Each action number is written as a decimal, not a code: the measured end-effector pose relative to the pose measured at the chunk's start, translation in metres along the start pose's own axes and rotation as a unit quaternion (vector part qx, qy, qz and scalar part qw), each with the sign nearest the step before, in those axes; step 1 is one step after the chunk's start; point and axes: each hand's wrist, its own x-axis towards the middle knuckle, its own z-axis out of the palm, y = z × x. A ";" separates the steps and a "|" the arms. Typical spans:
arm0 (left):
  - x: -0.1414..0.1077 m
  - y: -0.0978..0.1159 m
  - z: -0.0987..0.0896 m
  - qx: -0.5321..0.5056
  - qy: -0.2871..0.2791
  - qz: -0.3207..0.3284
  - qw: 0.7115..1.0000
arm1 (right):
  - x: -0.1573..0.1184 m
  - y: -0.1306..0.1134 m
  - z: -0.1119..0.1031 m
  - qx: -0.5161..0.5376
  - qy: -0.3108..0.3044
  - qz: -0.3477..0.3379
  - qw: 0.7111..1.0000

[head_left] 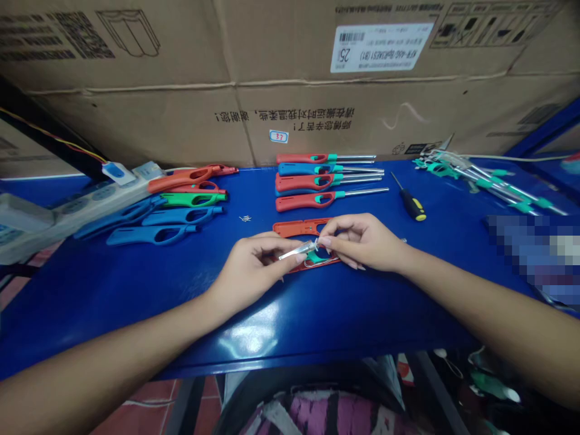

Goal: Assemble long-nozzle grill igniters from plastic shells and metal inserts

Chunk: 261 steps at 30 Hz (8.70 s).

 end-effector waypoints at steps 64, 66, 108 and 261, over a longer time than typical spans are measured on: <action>0.002 0.001 0.001 0.055 0.037 0.063 0.996 | 0.004 -0.004 0.009 -0.006 0.072 0.002 0.997; 0.003 0.002 -0.004 0.078 0.031 0.067 0.994 | 0.005 -0.004 0.008 -0.010 0.095 -0.001 0.995; 0.008 0.010 -0.034 0.261 -0.074 0.118 0.955 | -0.005 0.001 0.003 -0.271 -0.018 -0.200 0.941; 0.012 0.001 -0.032 0.342 -0.106 0.221 0.907 | -0.004 -0.008 -0.031 -0.433 -0.059 -0.163 0.885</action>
